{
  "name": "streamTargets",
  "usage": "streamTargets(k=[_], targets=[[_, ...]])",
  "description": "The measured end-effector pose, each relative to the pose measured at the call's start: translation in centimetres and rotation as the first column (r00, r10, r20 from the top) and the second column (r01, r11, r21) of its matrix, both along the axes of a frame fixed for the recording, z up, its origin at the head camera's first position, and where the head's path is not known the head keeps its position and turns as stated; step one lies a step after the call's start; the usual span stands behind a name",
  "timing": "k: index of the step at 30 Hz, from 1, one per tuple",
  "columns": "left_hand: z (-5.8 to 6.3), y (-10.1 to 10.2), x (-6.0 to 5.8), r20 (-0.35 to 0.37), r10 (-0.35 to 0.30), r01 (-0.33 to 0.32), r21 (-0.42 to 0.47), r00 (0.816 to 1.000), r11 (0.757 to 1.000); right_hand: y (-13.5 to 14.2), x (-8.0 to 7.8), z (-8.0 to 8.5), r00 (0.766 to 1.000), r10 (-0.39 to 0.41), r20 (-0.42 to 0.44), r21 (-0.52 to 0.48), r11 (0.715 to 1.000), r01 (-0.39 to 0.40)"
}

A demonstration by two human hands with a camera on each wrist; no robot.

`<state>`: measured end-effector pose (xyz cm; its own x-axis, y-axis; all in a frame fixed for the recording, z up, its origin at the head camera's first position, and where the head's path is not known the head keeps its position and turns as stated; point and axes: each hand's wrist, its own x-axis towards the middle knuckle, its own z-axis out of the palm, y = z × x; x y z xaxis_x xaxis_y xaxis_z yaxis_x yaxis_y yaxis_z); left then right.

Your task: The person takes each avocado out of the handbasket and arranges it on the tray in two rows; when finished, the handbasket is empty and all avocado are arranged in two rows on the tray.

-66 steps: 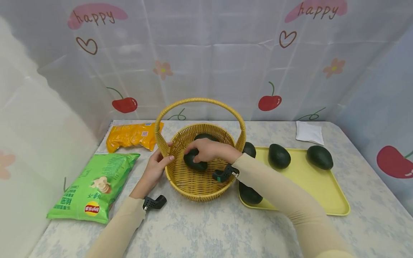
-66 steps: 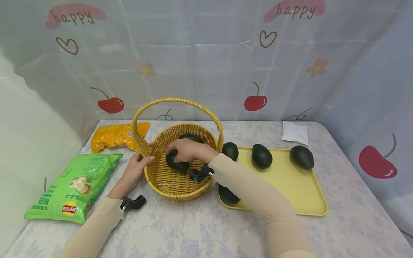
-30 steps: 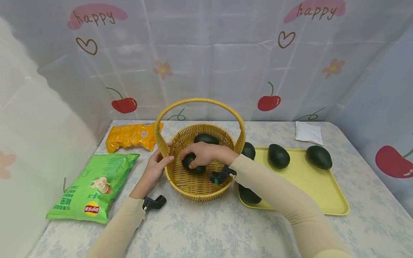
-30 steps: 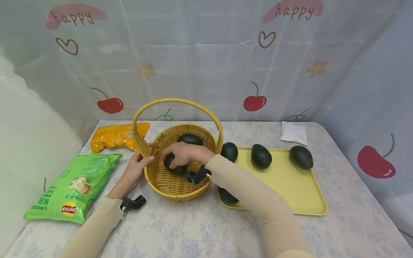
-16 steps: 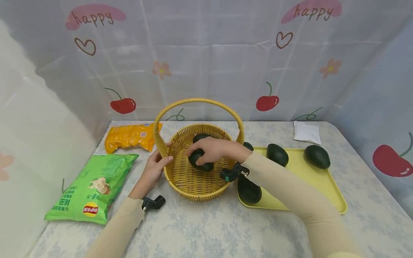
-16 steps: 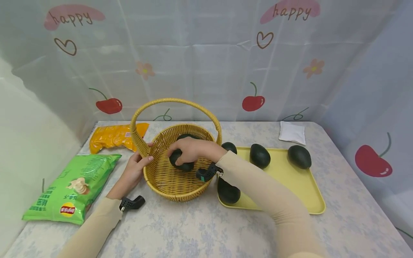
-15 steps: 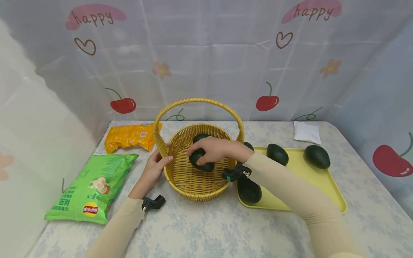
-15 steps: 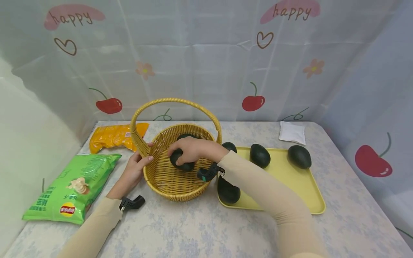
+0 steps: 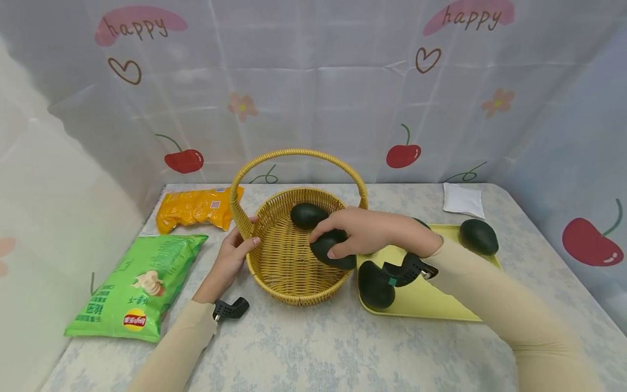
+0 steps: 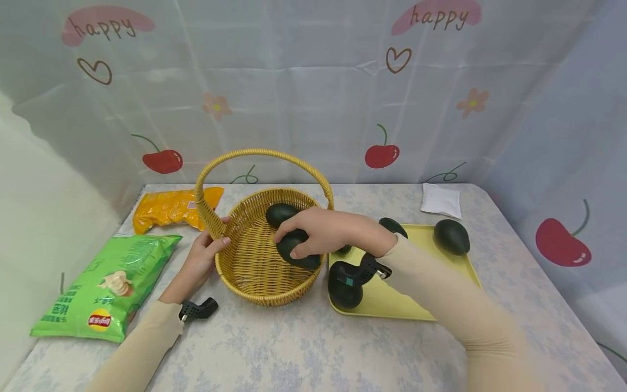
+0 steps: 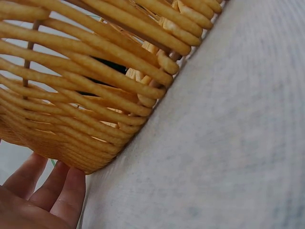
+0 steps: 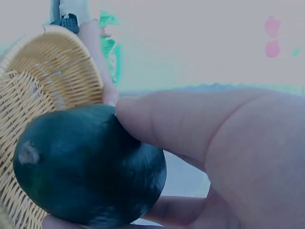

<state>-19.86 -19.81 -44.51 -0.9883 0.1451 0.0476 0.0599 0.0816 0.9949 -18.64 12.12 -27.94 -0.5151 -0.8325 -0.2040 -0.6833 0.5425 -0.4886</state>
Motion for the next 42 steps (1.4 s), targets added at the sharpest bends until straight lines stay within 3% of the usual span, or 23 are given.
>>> streamTargets(k=[6,14,21,27,31,34,42], targets=[[0.0,0.0,0.0,0.002,-0.004,0.004,0.003,1.000,1.000,3.9,2.1,0.2,0.999,-0.038,0.007,-0.065,0.997,0.039],[0.0,0.0,0.1,-0.024,0.000,0.001,0.029,1.000,1.000,9.0,4.1,-0.2,0.981,-0.185,0.058,-0.093,0.977,0.190],[-0.1,0.1,0.2,-0.015,-0.008,0.009,0.081,1.000,0.997,13.3,5.3,-2.4,0.961,-0.278,0.009,-0.206,0.940,0.273],[0.0,0.0,0.2,-0.015,-0.007,0.008,0.058,1.000,0.998,15.9,6.1,-4.5,0.917,-0.397,-0.037,-0.265,0.889,0.374],[0.0,-0.1,0.1,-0.007,0.001,-0.001,0.036,1.000,0.999,17.1,6.4,-6.0,0.896,-0.440,-0.058,-0.277,0.870,0.409],[0.0,-0.2,0.1,-0.005,-0.002,0.002,0.036,1.000,0.999,17.8,6.6,-7.1,0.892,-0.451,-0.031,-0.291,0.858,0.424],[-0.1,0.0,0.1,-0.011,-0.016,0.017,0.056,1.000,0.998,18.4,6.8,-8.8,0.864,-0.470,0.178,-0.277,0.819,0.502]])
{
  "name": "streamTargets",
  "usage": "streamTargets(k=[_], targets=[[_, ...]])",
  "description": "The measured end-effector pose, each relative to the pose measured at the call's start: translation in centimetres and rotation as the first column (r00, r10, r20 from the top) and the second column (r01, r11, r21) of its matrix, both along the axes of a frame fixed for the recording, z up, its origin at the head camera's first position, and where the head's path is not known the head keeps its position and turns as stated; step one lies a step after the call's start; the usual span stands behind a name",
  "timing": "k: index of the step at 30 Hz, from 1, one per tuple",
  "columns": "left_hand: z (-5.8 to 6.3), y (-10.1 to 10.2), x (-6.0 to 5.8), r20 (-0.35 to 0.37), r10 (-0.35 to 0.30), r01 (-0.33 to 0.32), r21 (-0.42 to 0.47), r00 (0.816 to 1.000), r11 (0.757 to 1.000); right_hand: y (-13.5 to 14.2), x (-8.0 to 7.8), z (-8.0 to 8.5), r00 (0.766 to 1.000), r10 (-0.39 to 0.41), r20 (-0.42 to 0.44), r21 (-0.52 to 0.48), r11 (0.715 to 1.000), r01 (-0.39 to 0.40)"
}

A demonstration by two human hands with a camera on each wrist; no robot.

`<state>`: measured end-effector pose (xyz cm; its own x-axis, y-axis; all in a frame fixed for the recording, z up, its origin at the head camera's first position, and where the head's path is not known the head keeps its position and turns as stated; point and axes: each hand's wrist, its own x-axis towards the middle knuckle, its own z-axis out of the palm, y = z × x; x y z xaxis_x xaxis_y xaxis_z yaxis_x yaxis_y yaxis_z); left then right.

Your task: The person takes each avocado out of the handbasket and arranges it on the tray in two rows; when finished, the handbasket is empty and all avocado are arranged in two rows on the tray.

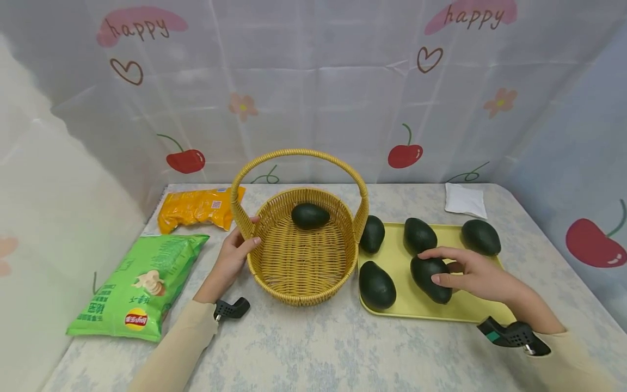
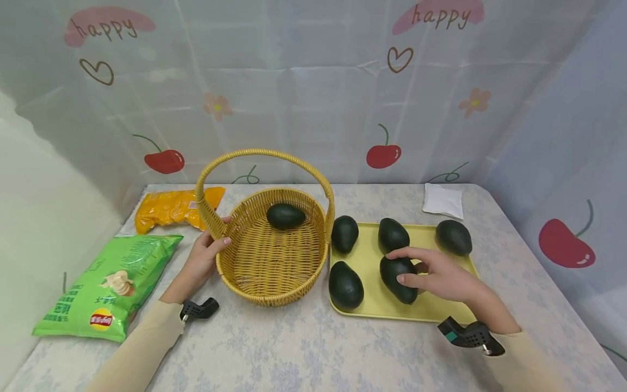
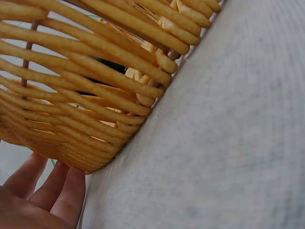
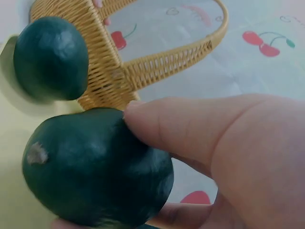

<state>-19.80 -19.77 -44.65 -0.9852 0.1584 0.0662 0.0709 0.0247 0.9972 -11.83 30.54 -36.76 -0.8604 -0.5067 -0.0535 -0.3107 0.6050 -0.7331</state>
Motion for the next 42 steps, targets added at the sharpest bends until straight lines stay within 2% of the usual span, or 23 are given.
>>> streamTargets(k=[8,15,25,31,36,42], targets=[[-0.1,0.0,0.0,-0.001,0.001,-0.001,0.007,1.000,1.000,0.0,-0.4,-0.7,0.991,0.021,0.130,-0.068,0.998,-0.012],[-0.2,-0.1,0.0,-0.017,-0.002,0.003,0.008,1.000,1.000,-0.2,-0.6,-1.1,0.987,0.042,0.157,-0.075,0.997,-0.030],[-0.2,0.0,0.0,-0.021,0.003,-0.003,0.012,1.000,1.000,-0.3,-0.4,-1.2,0.969,0.013,0.248,-0.074,0.997,0.006],[-0.2,0.0,-0.1,-0.017,0.004,-0.003,0.013,1.000,1.000,-0.1,-0.5,-1.4,0.976,0.014,0.216,-0.069,0.998,0.001],[-0.2,0.0,-0.1,-0.020,0.001,-0.001,0.014,1.000,1.000,0.3,-0.5,-1.4,0.980,-0.019,0.198,-0.033,0.999,0.026],[-0.2,-0.1,0.0,-0.029,-0.001,0.001,0.014,1.000,1.000,0.4,-0.7,-1.3,0.981,-0.004,0.194,-0.020,1.000,0.008]])
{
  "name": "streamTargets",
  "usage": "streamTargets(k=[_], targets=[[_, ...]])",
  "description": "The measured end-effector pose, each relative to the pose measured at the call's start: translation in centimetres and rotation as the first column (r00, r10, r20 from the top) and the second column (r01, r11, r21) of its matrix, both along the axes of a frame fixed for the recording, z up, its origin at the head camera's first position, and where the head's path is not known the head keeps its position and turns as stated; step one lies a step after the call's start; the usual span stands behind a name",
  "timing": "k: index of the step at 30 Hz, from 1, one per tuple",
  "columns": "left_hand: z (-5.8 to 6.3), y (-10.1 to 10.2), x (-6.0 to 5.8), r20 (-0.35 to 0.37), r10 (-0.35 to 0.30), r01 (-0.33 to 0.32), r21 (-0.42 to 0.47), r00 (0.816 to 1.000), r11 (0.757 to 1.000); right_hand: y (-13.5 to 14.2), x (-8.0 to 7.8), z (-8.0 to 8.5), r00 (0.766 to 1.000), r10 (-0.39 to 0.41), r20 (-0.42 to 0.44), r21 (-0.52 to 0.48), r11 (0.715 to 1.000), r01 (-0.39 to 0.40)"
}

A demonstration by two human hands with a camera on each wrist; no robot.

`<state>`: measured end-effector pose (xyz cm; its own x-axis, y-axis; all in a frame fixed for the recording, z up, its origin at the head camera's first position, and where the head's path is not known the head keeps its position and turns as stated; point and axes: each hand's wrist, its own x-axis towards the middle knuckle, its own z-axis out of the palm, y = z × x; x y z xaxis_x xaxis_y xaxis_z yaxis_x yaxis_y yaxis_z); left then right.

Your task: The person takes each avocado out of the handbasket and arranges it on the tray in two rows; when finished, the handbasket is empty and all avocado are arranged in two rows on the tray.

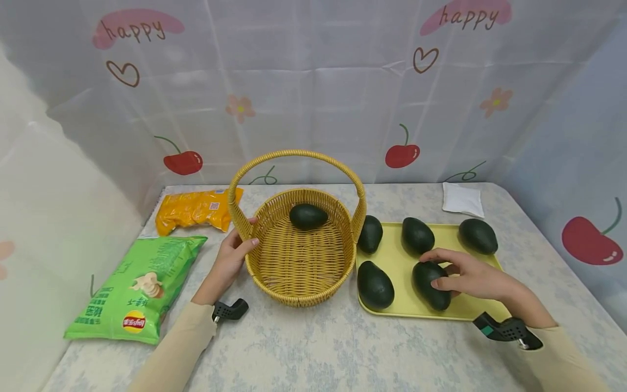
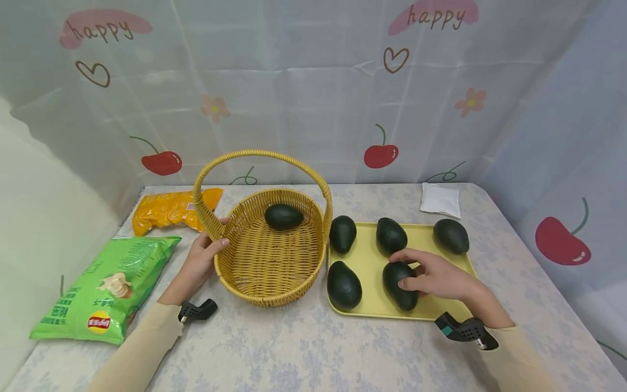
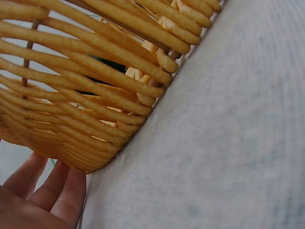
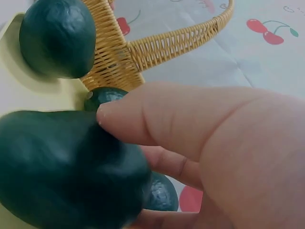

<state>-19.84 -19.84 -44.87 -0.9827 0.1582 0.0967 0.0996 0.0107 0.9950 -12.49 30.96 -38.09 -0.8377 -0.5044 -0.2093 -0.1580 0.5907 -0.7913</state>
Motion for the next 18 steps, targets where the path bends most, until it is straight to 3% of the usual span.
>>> streamTargets(k=[18], targets=[[0.11,0.05,0.01,0.009,0.006,-0.006,-0.001,1.000,1.000,-0.10,0.23,0.55,0.999,-0.039,-0.026,0.018,0.999,0.039]])
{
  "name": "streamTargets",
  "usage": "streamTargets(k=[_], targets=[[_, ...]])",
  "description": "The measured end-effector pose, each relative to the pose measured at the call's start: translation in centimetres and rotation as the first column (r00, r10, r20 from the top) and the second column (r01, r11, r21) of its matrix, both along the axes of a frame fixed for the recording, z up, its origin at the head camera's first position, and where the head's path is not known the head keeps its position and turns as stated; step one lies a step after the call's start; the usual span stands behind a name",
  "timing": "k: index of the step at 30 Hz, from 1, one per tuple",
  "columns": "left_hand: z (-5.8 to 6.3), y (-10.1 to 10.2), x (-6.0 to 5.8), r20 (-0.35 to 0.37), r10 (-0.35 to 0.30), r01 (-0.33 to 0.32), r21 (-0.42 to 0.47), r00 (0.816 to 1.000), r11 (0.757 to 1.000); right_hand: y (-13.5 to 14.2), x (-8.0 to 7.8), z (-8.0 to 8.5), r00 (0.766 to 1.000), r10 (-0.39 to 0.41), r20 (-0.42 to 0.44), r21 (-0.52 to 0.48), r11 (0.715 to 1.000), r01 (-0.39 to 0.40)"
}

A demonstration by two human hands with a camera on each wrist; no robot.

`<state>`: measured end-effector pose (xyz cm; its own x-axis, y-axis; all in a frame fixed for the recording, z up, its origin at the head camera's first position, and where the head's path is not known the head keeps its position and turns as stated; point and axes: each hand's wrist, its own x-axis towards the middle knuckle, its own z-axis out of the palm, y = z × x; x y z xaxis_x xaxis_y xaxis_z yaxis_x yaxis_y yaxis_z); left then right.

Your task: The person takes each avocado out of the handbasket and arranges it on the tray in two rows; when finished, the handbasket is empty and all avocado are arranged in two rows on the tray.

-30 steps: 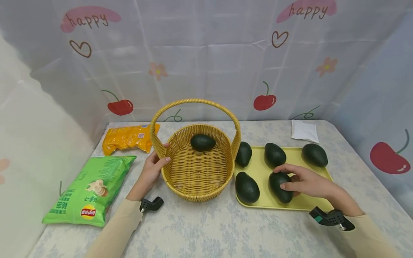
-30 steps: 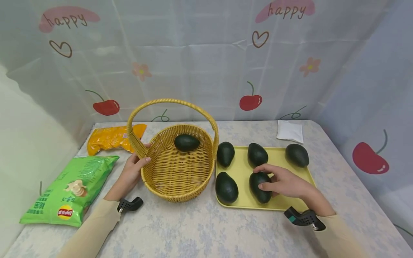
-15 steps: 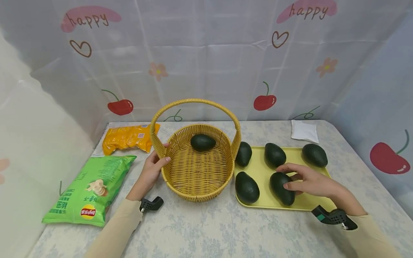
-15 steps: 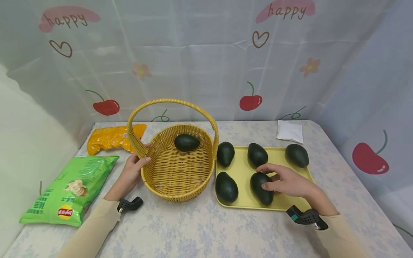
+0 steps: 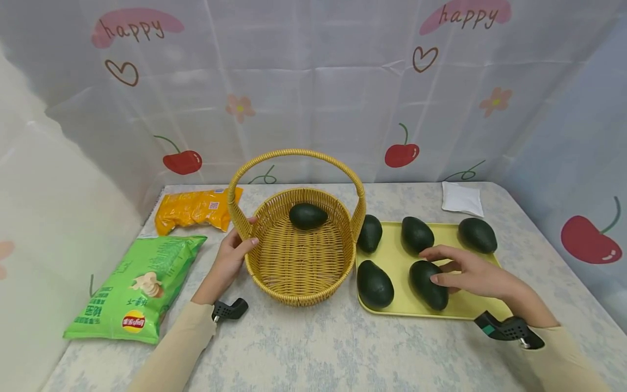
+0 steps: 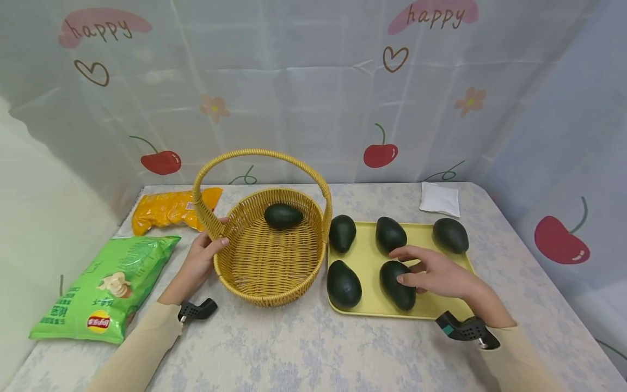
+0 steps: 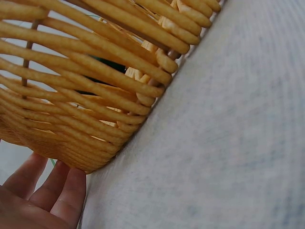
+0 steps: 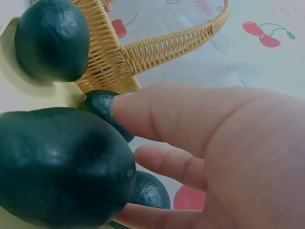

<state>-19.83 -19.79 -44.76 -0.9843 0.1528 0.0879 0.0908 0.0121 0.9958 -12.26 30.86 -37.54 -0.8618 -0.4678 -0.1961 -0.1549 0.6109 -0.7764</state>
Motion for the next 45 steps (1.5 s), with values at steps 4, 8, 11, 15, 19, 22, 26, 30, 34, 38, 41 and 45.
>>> streamTargets(k=[4,8,11,15,19,22,26,30,34,38,41,45], targets=[[0.1,0.0,0.0,0.011,0.003,-0.003,-0.001,1.000,1.000,0.1,0.0,0.2,1.000,-0.016,-0.009,0.000,1.000,0.016],[0.1,-0.1,0.0,0.016,0.002,-0.002,-0.007,1.000,1.000,0.2,0.1,0.4,1.000,-0.025,-0.016,0.000,1.000,0.025],[0.1,-0.1,0.1,0.021,0.004,-0.003,-0.013,1.000,1.000,0.2,0.1,0.6,0.999,-0.027,-0.019,0.003,1.000,0.027],[0.1,-0.2,0.1,0.017,0.004,-0.003,-0.015,1.000,1.000,0.2,0.1,0.7,0.999,-0.027,-0.018,0.005,1.000,0.027],[0.1,-0.2,0.1,0.003,0.001,-0.001,-0.016,1.000,1.000,0.4,0.1,0.7,0.999,-0.027,-0.026,-0.004,1.000,0.027],[0.1,-0.1,0.1,0.001,0.002,-0.002,-0.020,1.000,1.000,0.6,0.2,0.8,0.999,-0.025,-0.042,-0.011,1.000,0.024],[0.1,0.0,0.1,0.004,0.000,0.000,-0.016,1.000,1.000,0.8,0.3,1.0,0.997,-0.018,-0.075,0.002,1.000,0.018],[0.1,0.1,0.1,0.000,-0.001,0.001,-0.011,1.000,1.000,0.9,0.3,1.6,0.987,-0.002,-0.164,0.035,0.999,0.008],[0.0,0.1,0.0,0.001,0.000,0.000,-0.007,1.000,1.000,0.6,0.1,2.5,0.955,0.037,-0.294,0.082,0.997,-0.013],[0.0,0.1,0.0,0.001,0.001,0.000,-0.010,1.000,1.000,-0.7,-0.4,4.1,0.935,0.080,-0.345,0.129,0.991,-0.037],[0.0,0.1,0.1,0.003,0.002,-0.002,-0.004,1.000,1.000,-2.3,-0.7,5.6,0.942,0.107,-0.318,0.158,0.986,-0.058],[0.0,0.2,0.1,0.010,0.005,-0.005,0.011,1.000,1.000,-4.9,-1.1,7.5,0.944,0.164,-0.285,0.177,0.977,-0.116]])
